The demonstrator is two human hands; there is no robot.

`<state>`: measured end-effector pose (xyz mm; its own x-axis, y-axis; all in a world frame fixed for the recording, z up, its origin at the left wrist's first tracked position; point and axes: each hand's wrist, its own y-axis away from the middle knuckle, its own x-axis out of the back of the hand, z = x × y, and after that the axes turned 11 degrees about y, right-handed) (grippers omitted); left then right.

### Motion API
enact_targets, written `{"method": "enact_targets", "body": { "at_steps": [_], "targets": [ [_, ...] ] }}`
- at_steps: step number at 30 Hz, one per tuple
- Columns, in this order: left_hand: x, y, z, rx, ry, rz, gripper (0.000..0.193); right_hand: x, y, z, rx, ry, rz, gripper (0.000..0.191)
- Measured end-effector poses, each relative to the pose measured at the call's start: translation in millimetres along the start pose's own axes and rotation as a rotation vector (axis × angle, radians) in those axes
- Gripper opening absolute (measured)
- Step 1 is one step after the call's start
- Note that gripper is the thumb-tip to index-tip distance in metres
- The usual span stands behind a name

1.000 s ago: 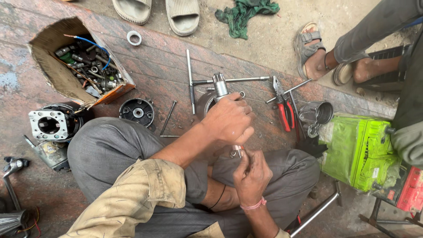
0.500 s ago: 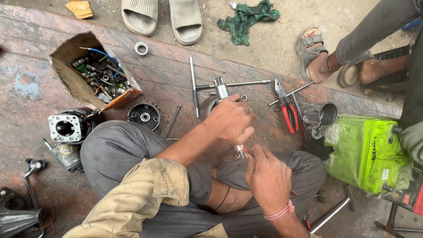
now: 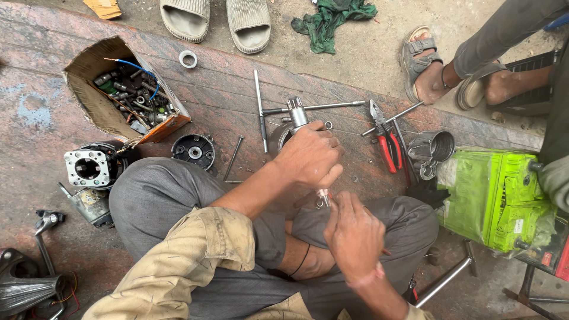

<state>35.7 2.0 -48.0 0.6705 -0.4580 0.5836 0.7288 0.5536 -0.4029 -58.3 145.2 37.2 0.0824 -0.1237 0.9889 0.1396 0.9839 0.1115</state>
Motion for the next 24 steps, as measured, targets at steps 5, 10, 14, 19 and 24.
{"method": "enact_targets", "body": {
  "at_steps": [5,10,14,19,24],
  "targets": [
    [0,1,0,-0.001,-0.007,0.004,0.031,-28,10,6,-0.029,-0.166,0.159,0.008],
    [3,-1,1,-0.009,-0.011,-0.012,0.031,-50,13,1,-0.038,-0.322,0.361,0.008],
    [6,-2,1,-0.018,0.003,0.005,0.030,-39,9,3,-0.117,-0.379,0.244,0.004],
    [4,-2,1,-0.014,0.020,0.018,0.029,-1,4,17,0.029,-0.179,0.077,0.006],
    [5,-2,2,0.012,0.023,-0.018,0.030,16,-2,13,0.060,-0.090,-0.004,0.006]
  ]
}}
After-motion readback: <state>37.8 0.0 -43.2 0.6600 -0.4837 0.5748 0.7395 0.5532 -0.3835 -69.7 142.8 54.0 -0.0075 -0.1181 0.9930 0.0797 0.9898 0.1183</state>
